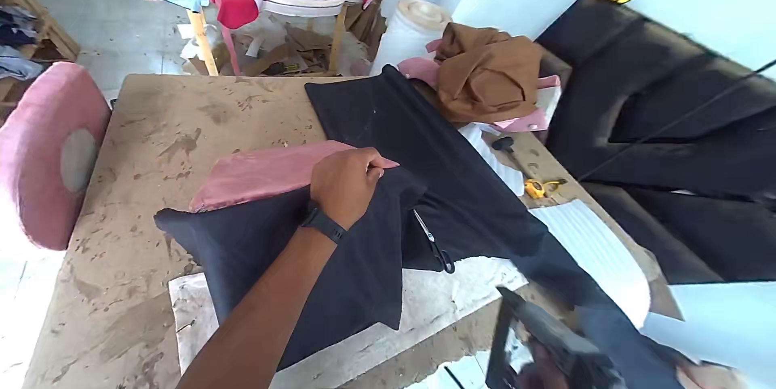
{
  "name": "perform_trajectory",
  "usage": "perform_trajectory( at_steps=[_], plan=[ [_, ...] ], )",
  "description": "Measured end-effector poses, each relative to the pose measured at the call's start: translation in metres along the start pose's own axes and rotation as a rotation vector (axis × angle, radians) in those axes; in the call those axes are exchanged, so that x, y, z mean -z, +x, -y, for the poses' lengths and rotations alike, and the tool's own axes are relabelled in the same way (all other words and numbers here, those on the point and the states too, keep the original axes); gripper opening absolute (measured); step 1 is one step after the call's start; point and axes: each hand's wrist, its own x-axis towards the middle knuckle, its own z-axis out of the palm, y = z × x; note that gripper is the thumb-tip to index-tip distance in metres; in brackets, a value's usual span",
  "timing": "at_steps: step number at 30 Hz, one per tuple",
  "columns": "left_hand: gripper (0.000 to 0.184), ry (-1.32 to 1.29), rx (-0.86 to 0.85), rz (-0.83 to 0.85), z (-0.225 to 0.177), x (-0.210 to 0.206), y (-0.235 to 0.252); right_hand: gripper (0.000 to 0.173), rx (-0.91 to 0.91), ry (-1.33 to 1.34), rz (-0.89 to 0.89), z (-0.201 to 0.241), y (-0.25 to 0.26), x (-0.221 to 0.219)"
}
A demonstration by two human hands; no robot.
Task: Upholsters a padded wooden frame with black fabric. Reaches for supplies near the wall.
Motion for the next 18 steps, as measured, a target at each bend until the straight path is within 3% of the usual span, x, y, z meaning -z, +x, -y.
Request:
perform_trajectory(
  at_steps=[1,3,5,8,11,18],
  plan=[
    [0.011,0.000,0.007,0.002,0.000,0.001,0.000,0.022,0.054,-0.005,0.048,0.042,-0.008,-0.015],
    [0.012,0.002,0.015,0.004,0.002,0.002,0.001,0.022,0.418,0.168,0.186,0.067,-0.002,-0.039],
    [0.012,-0.006,0.022,0.019,0.001,0.002,-0.001,0.026,0.560,0.165,0.219,0.100,0.007,-0.066],
    [0.011,-0.009,-0.002,-0.010,0.001,0.003,-0.002,0.027,0.587,0.053,0.223,0.136,0.027,-0.105],
    [0.010,-0.014,-0.009,-0.039,0.001,0.001,-0.003,0.028,0.557,0.038,0.274,0.144,0.040,-0.123],
    [0.012,0.019,-0.034,-0.055,0.002,-0.003,-0.002,0.025,0.557,0.086,0.287,0.154,0.040,-0.128]
  ],
)
